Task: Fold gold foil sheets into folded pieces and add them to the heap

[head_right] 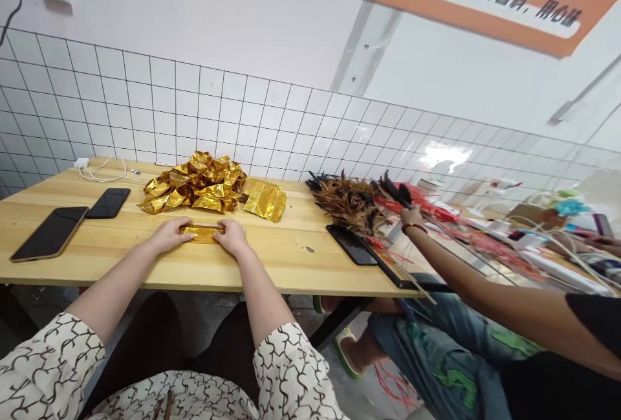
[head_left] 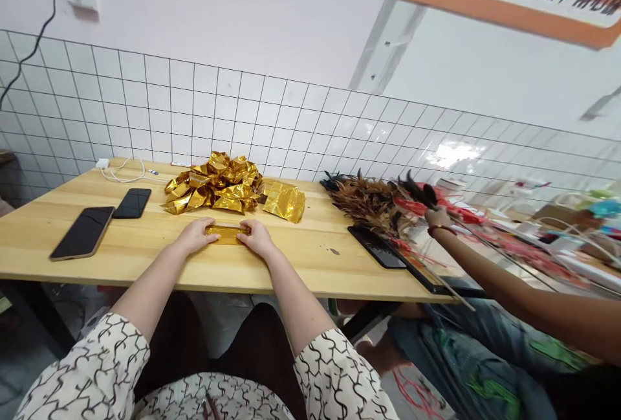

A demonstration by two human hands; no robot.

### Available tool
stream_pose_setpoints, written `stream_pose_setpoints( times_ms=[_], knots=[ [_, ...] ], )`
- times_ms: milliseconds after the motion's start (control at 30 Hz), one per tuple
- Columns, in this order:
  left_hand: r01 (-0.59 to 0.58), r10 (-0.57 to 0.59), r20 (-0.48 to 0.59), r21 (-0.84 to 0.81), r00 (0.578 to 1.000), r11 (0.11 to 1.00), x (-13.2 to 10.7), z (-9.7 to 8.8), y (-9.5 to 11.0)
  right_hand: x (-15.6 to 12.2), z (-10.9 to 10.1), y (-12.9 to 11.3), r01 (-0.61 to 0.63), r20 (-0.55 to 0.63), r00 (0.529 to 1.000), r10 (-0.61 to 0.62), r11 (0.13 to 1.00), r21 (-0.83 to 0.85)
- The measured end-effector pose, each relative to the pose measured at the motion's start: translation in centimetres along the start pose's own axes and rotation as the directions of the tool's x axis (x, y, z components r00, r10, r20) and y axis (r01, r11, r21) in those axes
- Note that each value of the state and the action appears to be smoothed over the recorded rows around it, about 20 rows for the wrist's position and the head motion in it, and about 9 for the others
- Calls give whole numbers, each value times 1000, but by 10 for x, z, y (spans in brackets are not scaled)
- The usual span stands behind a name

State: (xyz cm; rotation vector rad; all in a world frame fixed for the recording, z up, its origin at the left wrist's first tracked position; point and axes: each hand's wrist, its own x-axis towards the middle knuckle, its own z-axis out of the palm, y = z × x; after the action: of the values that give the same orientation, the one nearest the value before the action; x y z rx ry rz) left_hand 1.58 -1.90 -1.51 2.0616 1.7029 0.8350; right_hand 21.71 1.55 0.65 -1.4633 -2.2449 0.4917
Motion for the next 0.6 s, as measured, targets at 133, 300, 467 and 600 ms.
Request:
stream_pose_setpoints(
  times_ms=[133, 300, 467, 600],
  knots=[
    [49, -51, -31, -69, 998, 996, -4, 4, -3, 1, 9, 9, -4, -33, 999, 7, 996, 85],
    [55, -56, -19, -61, 998, 997, -6, 0, 0, 2, 11, 13, -3, -31, 999, 7, 990, 138],
    [23, -25, -42, -37, 999, 999, -5, 1, -2, 1, 12, 14, -17, -33, 999, 25, 971, 237],
    [13, -13, -52, 0, 999, 1000, -4, 3, -4, 0, 13, 15, 1, -40, 999, 13, 941, 338]
  ],
)
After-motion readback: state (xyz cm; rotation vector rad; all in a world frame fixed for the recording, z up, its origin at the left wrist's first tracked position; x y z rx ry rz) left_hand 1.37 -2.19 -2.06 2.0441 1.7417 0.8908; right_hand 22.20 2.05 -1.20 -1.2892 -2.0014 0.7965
